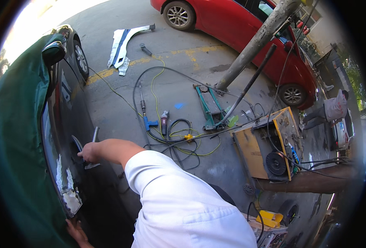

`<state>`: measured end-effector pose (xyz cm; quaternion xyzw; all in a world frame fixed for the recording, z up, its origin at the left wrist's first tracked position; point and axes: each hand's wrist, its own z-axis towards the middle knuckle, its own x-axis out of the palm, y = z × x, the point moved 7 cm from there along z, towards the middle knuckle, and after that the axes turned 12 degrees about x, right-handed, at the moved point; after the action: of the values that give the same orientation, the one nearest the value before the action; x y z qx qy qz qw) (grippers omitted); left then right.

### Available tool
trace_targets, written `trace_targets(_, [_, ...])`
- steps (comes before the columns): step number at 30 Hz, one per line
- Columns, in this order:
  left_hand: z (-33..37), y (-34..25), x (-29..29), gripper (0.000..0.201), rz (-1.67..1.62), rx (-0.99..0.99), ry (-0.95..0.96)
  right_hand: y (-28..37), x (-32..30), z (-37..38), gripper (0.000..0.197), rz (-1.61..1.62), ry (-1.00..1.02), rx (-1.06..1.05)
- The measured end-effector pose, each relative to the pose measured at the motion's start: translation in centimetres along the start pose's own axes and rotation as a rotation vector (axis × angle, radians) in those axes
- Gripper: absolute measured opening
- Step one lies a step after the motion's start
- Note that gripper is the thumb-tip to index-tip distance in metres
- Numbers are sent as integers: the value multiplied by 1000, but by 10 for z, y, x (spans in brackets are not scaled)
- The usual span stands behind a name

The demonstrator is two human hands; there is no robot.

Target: The person hammers a damaged area on a car door to flatten dents, then uses a welding torch to weld a metal rod onto the door panel. The person repeatedly hammers the welded area to smooth the surface.

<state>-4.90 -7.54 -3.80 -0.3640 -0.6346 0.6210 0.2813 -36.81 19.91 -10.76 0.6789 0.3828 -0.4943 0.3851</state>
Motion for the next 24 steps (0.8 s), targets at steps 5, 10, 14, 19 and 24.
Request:
trace_targets(5, [-4,-4,19,36,-188,119,200,9,4,-6,24,4,24,82])
trace_targets(10, [-16,-13,34,33,-181,136,195,37,-27,-70,18,133,-248,292])
trace_targets(14, [-16,-32,49,33,15,253,188,93,-16,-121,27,348,-104,558])
trace_targets(19, [-16,-47,59,32,62,337,168,183,-31,-131,36,502,-55,303])
trace_targets(24, [-14,-48,59,32,105,403,180,220,-43,-112,33,391,226,128])
